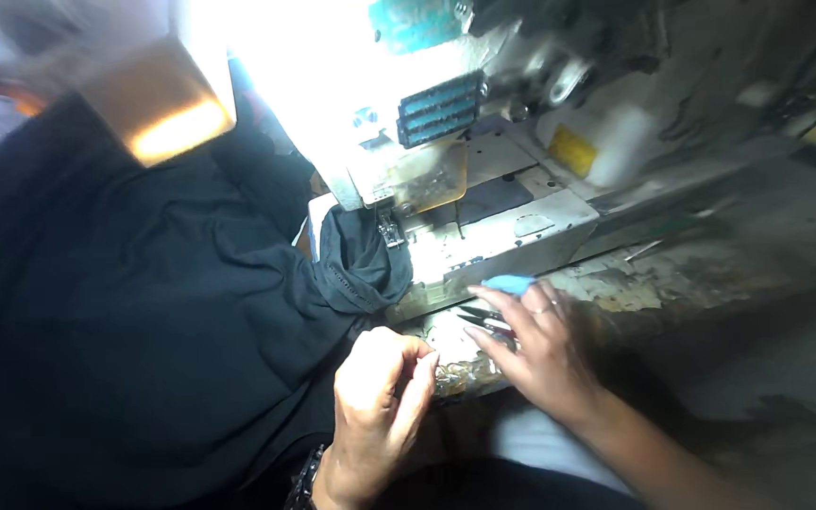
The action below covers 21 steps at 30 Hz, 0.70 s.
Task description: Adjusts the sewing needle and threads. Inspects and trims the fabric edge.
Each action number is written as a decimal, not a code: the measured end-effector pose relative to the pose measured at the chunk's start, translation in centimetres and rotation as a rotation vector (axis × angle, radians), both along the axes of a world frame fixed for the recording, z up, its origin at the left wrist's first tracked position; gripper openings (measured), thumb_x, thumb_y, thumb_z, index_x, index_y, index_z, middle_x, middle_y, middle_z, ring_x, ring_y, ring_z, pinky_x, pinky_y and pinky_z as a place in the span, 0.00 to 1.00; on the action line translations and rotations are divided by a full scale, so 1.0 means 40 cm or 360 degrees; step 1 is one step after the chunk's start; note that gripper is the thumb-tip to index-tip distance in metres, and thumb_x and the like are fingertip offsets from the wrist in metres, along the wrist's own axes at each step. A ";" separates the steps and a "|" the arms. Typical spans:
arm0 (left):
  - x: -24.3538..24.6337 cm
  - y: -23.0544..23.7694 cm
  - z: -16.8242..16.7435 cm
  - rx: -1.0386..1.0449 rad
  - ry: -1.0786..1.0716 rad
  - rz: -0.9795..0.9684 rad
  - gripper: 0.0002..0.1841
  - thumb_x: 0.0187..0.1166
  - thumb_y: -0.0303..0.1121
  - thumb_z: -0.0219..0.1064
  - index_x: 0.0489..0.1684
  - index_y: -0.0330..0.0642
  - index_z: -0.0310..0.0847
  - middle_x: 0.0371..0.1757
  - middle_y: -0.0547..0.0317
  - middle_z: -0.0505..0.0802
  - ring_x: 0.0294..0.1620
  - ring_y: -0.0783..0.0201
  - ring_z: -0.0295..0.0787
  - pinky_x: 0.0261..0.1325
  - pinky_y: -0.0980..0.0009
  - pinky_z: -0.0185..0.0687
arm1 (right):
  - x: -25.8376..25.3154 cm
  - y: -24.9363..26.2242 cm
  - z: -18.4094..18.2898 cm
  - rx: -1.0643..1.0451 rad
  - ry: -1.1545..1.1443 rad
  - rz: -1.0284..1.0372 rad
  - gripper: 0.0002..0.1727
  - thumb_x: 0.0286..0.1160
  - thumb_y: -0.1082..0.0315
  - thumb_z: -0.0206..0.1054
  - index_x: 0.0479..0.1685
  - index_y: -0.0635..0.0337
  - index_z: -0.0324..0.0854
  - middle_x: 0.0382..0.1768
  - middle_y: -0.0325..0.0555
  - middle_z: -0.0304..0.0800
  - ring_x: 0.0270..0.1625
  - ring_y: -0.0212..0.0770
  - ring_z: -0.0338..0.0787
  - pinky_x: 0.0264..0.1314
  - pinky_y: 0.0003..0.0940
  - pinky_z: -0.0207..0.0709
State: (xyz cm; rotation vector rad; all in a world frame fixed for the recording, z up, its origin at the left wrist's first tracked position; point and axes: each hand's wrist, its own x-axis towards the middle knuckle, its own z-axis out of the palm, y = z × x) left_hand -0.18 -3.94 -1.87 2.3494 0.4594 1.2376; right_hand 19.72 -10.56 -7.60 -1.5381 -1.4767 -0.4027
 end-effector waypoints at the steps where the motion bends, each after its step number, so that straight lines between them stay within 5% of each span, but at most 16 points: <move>1: 0.005 -0.018 -0.003 -0.0048 0.0033 -0.0087 0.09 0.82 0.31 0.64 0.34 0.37 0.86 0.32 0.59 0.88 0.38 0.74 0.83 0.45 0.83 0.78 | -0.004 0.000 0.024 0.0102 -0.0045 0.0144 0.17 0.81 0.54 0.67 0.63 0.44 0.87 0.52 0.51 0.88 0.61 0.50 0.83 0.71 0.48 0.68; 4: 0.025 -0.109 0.031 -0.0229 0.0105 -0.0494 0.11 0.83 0.31 0.63 0.31 0.35 0.84 0.29 0.54 0.88 0.37 0.67 0.85 0.49 0.77 0.80 | -0.020 0.040 0.089 0.0298 -0.0172 0.0636 0.14 0.87 0.59 0.62 0.64 0.34 0.86 0.49 0.40 0.87 0.67 0.37 0.78 0.82 0.37 0.53; 6: 0.034 -0.113 0.097 -0.0266 -0.0031 -0.0549 0.10 0.83 0.31 0.65 0.33 0.36 0.84 0.31 0.55 0.88 0.38 0.67 0.85 0.49 0.75 0.79 | -0.019 0.091 0.093 0.0411 -0.0147 0.0635 0.08 0.83 0.61 0.67 0.48 0.42 0.93 0.43 0.42 0.89 0.65 0.40 0.79 0.81 0.39 0.54; 9: 0.055 0.028 0.154 0.0014 -0.0221 0.0023 0.04 0.81 0.28 0.68 0.41 0.38 0.88 0.41 0.65 0.92 0.44 0.77 0.90 0.49 0.80 0.88 | -0.006 0.139 0.086 0.0554 0.0108 0.0386 0.05 0.74 0.66 0.74 0.35 0.56 0.95 0.44 0.50 0.91 0.64 0.46 0.83 0.74 0.39 0.68; 12: 0.077 0.152 0.129 0.0138 0.0078 0.0601 0.04 0.81 0.30 0.69 0.41 0.41 0.89 0.41 0.64 0.88 0.43 0.79 0.85 0.48 0.84 0.80 | -0.001 0.159 0.060 0.0609 0.0172 0.0227 0.04 0.72 0.68 0.75 0.37 0.58 0.94 0.44 0.51 0.92 0.60 0.47 0.86 0.72 0.39 0.71; 21: 0.102 0.151 0.116 0.0033 0.0296 0.0881 0.06 0.80 0.34 0.70 0.34 0.45 0.87 0.33 0.66 0.87 0.32 0.80 0.82 0.35 0.84 0.75 | 0.004 0.166 0.037 0.0664 0.0181 0.0287 0.04 0.74 0.68 0.75 0.38 0.58 0.93 0.45 0.51 0.91 0.63 0.45 0.84 0.72 0.38 0.70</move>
